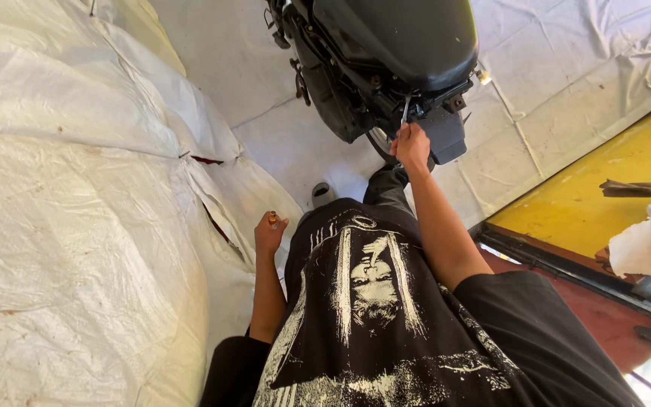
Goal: The person uses a wrench to tighten bolts on the underside of a motorcycle seat. They also hold a small spray bottle in their left hand while working on the seat's mounting hardware.
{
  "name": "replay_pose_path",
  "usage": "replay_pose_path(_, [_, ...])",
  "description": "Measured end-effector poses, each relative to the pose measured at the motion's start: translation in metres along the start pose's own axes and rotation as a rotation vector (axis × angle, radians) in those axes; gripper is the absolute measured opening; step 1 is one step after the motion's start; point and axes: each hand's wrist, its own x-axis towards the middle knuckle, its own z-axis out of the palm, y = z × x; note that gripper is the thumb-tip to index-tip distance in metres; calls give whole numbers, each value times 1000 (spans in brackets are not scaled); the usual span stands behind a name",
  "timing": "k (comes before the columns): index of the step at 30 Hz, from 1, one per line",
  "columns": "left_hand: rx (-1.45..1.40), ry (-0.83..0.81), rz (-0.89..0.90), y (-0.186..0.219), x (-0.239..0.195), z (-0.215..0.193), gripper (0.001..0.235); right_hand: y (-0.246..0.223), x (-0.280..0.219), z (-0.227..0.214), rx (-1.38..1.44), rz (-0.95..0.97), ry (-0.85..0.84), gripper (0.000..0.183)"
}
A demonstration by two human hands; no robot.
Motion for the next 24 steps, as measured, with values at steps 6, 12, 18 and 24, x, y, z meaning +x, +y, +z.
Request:
replay_pose_path(6, [-6,8,-16,-3,-3,5,31,-7,13,1,67,11,12,27])
replay_pose_path(12, [-10,2,-28,20,-16,2,32,-9,-28,-2,-31,116,-20,33])
replay_pose_path(18, [34,-52,-18,6,-6,11,28,-21,-1,-12,-17,16,29,31])
replay_pose_path(24, [43,-2,8,3,6,7,32,-11,-28,1,65,56,-3,35])
